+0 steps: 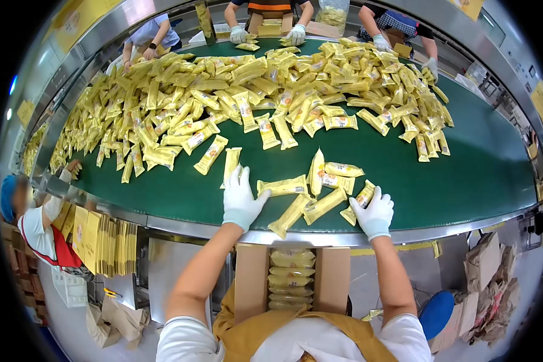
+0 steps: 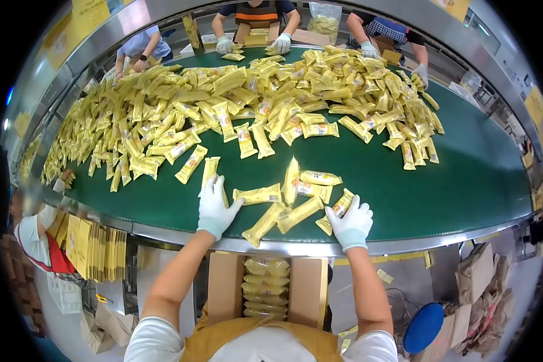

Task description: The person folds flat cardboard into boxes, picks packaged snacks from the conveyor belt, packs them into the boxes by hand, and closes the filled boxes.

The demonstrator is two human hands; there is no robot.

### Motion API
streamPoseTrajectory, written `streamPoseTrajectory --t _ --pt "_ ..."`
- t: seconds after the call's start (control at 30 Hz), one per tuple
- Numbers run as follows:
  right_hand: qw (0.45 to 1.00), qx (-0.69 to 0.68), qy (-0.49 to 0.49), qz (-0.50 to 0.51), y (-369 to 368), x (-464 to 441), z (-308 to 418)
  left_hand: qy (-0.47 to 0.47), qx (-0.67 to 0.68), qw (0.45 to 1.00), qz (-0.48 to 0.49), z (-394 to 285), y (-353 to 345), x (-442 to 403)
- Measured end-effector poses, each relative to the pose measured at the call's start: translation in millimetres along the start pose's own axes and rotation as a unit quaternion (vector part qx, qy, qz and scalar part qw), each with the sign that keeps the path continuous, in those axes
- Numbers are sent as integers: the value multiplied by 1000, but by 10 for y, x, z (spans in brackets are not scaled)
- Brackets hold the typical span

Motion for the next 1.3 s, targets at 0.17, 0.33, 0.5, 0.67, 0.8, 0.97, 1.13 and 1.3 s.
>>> streamPoseTrajectory --t 0.17,0.33,0.5,0.67,0.8,0.97,1.13,1.3 --pt "997 -35 -14 63 -100 51 31 78 15 997 -16 168 -381 -53" --pt "978 -163 119 -50 350 33 -85 165 -23 980 106 372 -61 -82" --pt "857 -277 434 12 537 54 464 66 73 991 89 -186 152 -220" --pt "823 -88 561 12 208 143 847 6 -53 973 224 -587 -270 -418" --pt "839 -15 521 154 416 39 832 -4 -66 961 267 -446 -315 -553" --pt "789 -145 584 119 844 129 1218 82 -120 976 163 -304 318 -708" --pt "749 -22 651 118 374 263 1729 144 -171 955 197 224 372 -977" --pt "786 37 597 156 345 279 1553 128 -188 953 198 285 273 -898"
Point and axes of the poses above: each hand's wrist, its own x-axis away from the middle knuckle, its own y-axis out of the back of the hand, z = x × y, the point moved 3 cm from there along -x, towards the middle knuckle, and after that the axes turned 9 degrees about x, right-handed, at the moved point
